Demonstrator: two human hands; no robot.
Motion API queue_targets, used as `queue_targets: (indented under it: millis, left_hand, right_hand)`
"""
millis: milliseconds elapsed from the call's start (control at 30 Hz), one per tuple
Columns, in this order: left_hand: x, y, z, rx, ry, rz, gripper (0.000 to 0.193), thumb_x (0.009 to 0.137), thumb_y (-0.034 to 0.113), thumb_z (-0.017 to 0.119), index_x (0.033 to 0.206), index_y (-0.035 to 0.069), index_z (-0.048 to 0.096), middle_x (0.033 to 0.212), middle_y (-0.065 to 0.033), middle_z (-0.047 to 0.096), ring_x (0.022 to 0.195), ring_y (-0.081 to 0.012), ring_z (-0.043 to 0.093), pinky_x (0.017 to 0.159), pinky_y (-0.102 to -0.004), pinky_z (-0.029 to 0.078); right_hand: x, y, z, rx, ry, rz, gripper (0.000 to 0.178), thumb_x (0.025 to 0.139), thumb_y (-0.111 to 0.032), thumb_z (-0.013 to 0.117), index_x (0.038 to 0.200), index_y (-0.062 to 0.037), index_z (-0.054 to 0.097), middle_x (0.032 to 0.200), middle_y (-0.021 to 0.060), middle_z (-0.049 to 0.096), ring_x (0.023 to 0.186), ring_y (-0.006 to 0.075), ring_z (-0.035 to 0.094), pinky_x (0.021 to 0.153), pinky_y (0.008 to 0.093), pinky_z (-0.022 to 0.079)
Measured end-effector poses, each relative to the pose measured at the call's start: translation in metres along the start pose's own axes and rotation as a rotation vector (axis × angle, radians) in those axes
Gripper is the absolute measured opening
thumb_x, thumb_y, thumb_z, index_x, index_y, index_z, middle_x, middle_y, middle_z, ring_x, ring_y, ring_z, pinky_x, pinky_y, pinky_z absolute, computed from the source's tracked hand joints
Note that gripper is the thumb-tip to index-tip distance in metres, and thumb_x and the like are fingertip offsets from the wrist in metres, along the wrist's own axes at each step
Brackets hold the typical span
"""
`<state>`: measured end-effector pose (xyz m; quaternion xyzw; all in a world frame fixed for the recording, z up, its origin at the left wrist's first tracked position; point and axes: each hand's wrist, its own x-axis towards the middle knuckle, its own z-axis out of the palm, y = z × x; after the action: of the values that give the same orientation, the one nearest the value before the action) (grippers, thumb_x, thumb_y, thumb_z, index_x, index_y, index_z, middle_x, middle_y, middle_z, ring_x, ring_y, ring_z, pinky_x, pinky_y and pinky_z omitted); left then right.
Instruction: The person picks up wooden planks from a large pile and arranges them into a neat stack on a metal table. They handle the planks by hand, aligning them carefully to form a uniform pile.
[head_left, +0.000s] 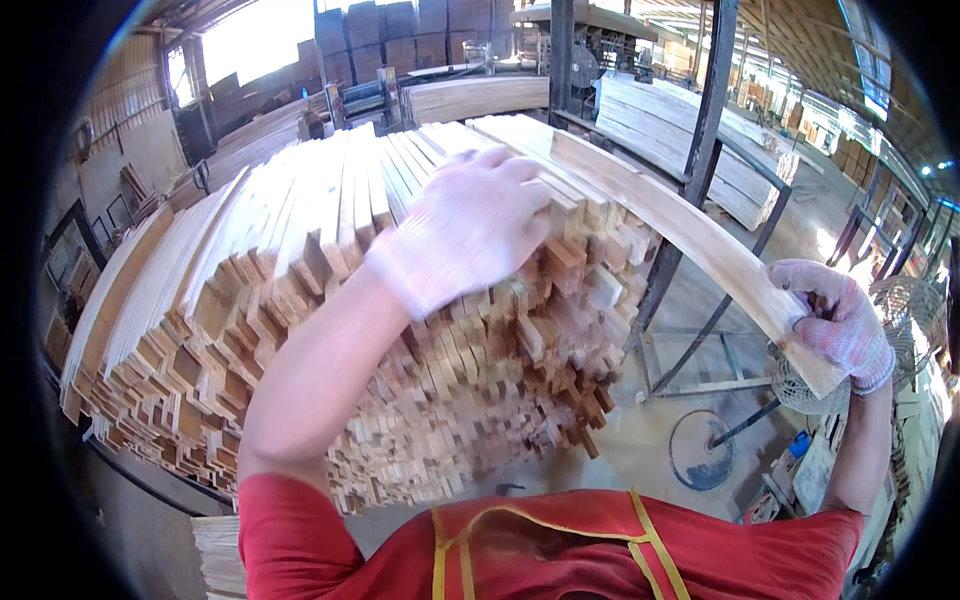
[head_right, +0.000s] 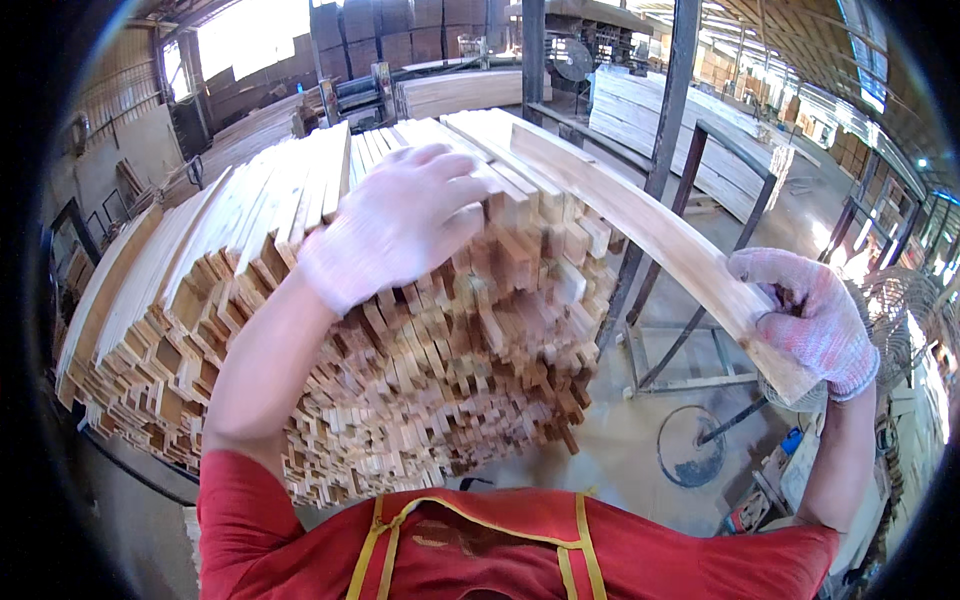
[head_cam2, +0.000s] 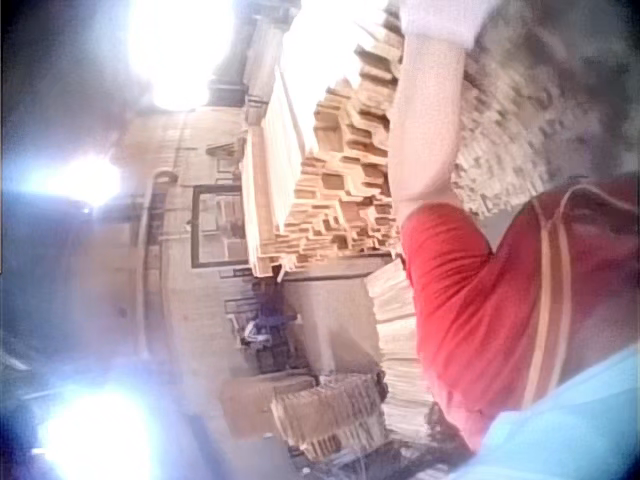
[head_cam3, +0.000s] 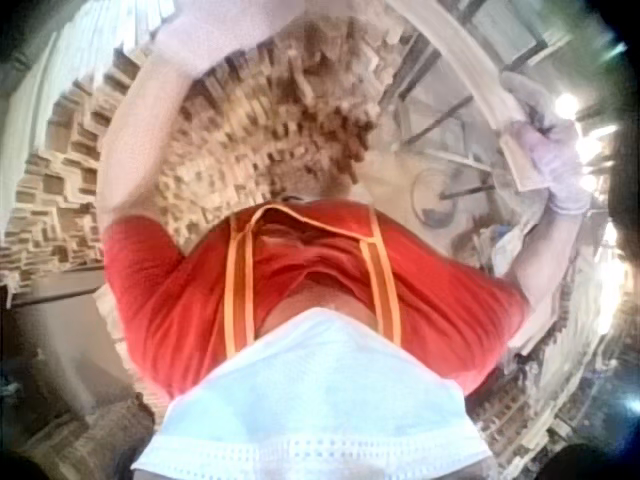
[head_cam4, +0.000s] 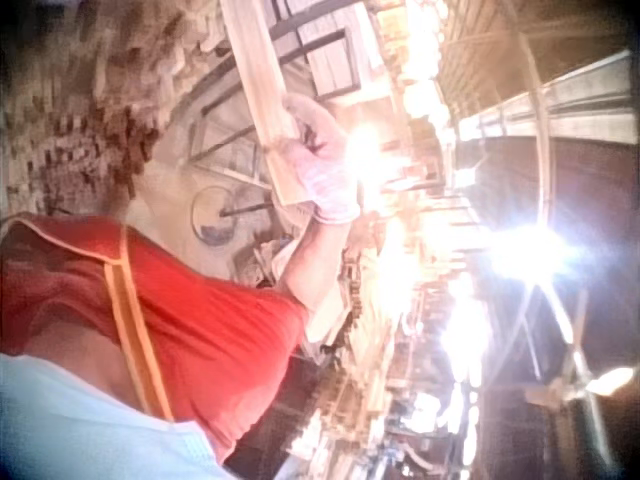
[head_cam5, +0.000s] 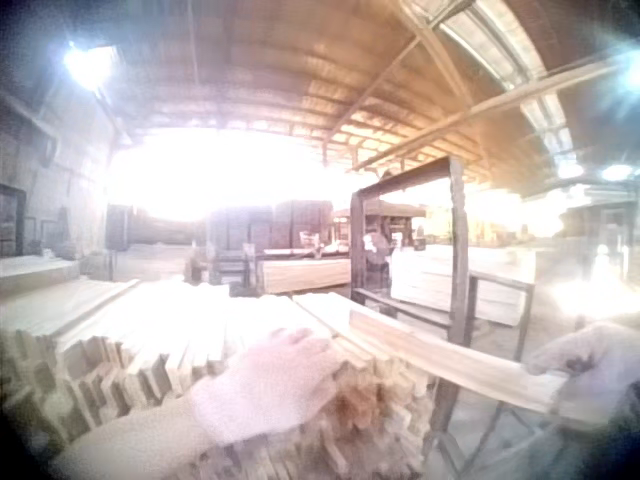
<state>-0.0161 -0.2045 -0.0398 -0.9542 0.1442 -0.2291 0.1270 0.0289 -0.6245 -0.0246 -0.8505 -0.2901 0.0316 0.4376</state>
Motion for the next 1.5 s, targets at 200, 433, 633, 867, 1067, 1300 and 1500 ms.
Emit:
queue_targets:
  millis: [200, 433, 633, 867, 1067, 1300, 1500]
  left_hand:
    - [0.109, -0.022, 0.076, -0.110, -0.248, -0.088, 0.039, 0.106, 0.030, 0.052, 0.128, 0.007, 0.073, 0.134, -0.0178, 0.070, 0.127, -0.0358, 0.065, 0.110, -0.0446, 0.051]
    - [0.150, -0.070, 0.119, -0.166, -0.364, 0.123, 0.053, 0.101, 0.040, 0.047, 0.134, 0.007, 0.072, 0.142, -0.0221, 0.067, 0.132, -0.0401, 0.063, 0.115, -0.0468, 0.045]
    - [0.172, -0.070, 0.148, -0.198, -0.311, 0.066, 0.039, 0.106, 0.032, 0.048, 0.130, 0.011, 0.071, 0.135, -0.0196, 0.070, 0.129, -0.0386, 0.065, 0.111, -0.0464, 0.049]
    - [0.124, -0.069, 0.113, -0.345, -0.231, -0.129, 0.040, 0.109, 0.030, 0.046, 0.139, 0.014, 0.068, 0.135, -0.0225, 0.070, 0.131, -0.0370, 0.064, 0.115, -0.0445, 0.048]
    - [0.129, -0.076, 0.122, -0.481, 0.276, -0.639, 0.061, 0.104, 0.043, 0.049, 0.156, 0.010, 0.049, 0.158, -0.0206, 0.051, 0.141, -0.0410, 0.055, 0.117, -0.0523, 0.045]
    - [0.116, -0.107, 0.113, -0.470, 0.431, -0.766, 0.067, 0.104, 0.046, 0.052, 0.159, 0.007, 0.046, 0.153, -0.0204, 0.053, 0.138, -0.0397, 0.057, 0.117, -0.0494, 0.045]
    - [0.136, -0.128, 0.122, -0.330, 0.524, -0.633, 0.038, 0.097, 0.034, 0.064, 0.121, 0.004, 0.070, 0.110, -0.0193, 0.072, 0.110, -0.0354, 0.071, 0.099, -0.0462, 0.054]
  right_hand:
    - [-0.038, 0.012, 0.005, -0.137, 0.049, -0.139, 0.060, 0.067, 0.008, 0.066, 0.126, 0.0013, 0.072, 0.133, 0.0143, 0.070, 0.123, 0.0203, 0.066, 0.106, 0.0339, 0.051]
    - [-0.105, 0.019, -0.001, -0.231, 0.169, -0.034, 0.053, 0.059, 0.008, 0.067, 0.112, 0.0021, 0.072, 0.125, 0.0186, 0.073, 0.113, 0.0251, 0.071, 0.098, 0.0340, 0.053]
    - [-0.137, -0.009, 0.008, -0.475, 0.110, -0.086, 0.048, 0.058, 0.005, 0.072, 0.107, 0.0002, 0.071, 0.114, 0.0203, 0.075, 0.097, 0.0366, 0.076, 0.085, 0.0361, 0.058]
    - [-0.048, -0.024, 0.042, -0.463, -0.015, -0.178, 0.050, 0.070, 0.007, 0.070, 0.119, -0.0010, 0.073, 0.125, 0.0195, 0.072, 0.106, 0.0330, 0.074, 0.093, 0.0370, 0.057]
    - [0.086, -0.017, 0.066, -0.519, -0.116, -0.367, 0.046, 0.077, 0.000, 0.067, 0.123, -0.0017, 0.072, 0.122, 0.0195, 0.073, 0.111, 0.0363, 0.072, 0.101, 0.0383, 0.055]
    - [0.262, -0.026, 0.150, -0.670, -0.060, -0.442, 0.033, 0.085, -0.011, 0.064, 0.113, -0.0069, 0.080, 0.107, 0.0209, 0.078, 0.103, 0.0387, 0.075, 0.097, 0.0422, 0.058]
    - [0.358, -0.002, 0.206, -0.570, 0.282, -0.764, 0.033, 0.090, -0.010, 0.063, 0.119, -0.0026, 0.077, 0.122, 0.0225, 0.074, 0.118, 0.0398, 0.068, 0.107, 0.0471, 0.052]
